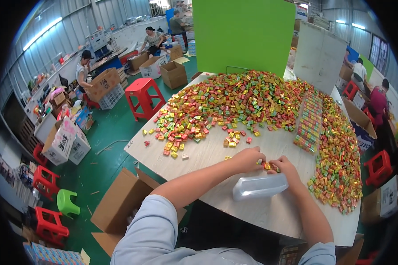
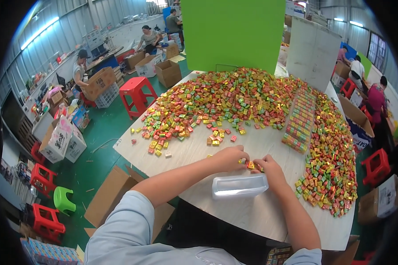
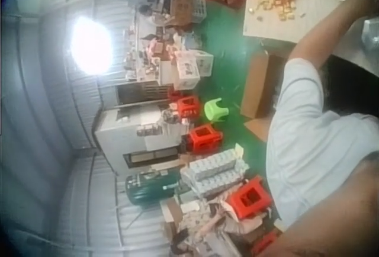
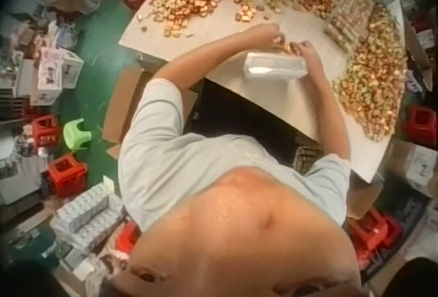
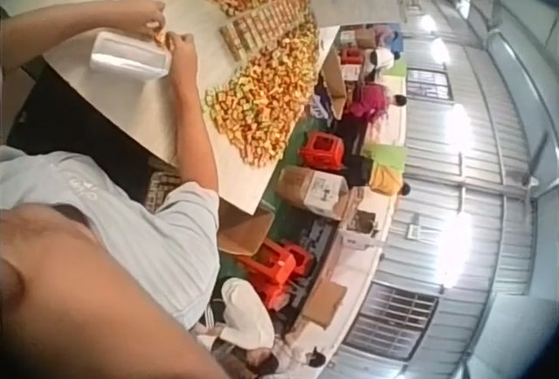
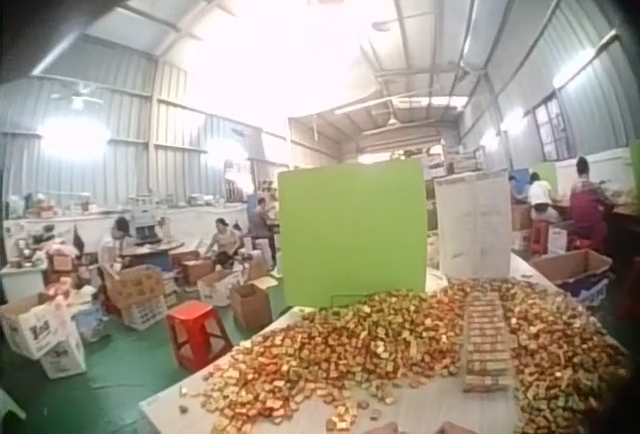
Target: Packaging small wrapped items into a plastic container.
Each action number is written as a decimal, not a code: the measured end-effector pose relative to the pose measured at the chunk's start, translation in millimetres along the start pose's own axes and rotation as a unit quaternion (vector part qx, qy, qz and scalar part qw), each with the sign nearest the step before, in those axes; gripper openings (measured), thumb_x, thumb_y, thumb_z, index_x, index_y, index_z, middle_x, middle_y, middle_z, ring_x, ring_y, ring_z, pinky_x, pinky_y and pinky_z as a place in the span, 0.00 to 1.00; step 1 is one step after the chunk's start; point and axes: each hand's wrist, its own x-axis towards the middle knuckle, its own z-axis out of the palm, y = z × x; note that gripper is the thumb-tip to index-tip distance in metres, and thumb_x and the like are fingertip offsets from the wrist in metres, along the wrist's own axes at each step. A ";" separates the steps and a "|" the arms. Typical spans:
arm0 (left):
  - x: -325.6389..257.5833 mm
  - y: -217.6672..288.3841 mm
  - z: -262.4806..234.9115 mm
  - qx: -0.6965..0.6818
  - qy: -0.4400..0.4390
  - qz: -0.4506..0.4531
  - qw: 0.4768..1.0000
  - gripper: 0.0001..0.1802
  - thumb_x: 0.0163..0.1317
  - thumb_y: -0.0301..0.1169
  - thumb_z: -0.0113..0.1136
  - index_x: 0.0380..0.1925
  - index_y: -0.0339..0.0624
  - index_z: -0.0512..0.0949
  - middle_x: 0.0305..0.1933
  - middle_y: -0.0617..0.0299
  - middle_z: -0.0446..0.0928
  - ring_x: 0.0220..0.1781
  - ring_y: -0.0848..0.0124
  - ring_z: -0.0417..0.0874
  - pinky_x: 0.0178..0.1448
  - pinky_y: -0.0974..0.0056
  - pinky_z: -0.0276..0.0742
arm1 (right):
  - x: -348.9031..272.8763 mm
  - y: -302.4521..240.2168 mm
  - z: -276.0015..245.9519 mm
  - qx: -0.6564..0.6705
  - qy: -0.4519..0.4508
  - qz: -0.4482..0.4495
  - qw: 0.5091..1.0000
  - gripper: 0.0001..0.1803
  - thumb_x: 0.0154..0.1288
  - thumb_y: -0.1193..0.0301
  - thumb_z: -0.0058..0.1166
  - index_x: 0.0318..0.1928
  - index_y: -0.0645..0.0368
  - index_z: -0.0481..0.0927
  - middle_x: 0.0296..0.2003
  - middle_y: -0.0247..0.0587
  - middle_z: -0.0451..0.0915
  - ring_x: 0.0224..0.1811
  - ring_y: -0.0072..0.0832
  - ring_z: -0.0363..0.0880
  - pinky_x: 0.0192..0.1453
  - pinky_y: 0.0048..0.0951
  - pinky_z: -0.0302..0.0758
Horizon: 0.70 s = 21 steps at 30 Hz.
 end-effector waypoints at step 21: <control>1.0 7.0 -42.9 0.070 0.191 0.054 0.978 0.19 0.54 0.40 0.75 0.46 0.51 0.91 0.45 0.44 0.81 0.49 0.47 0.86 0.52 0.47 0.83 | 38.4 -37.7 -45.9 -0.044 0.078 -0.110 0.990 0.17 0.66 0.68 0.70 0.56 0.50 0.88 0.43 0.50 0.79 0.43 0.46 0.82 0.48 0.43 0.79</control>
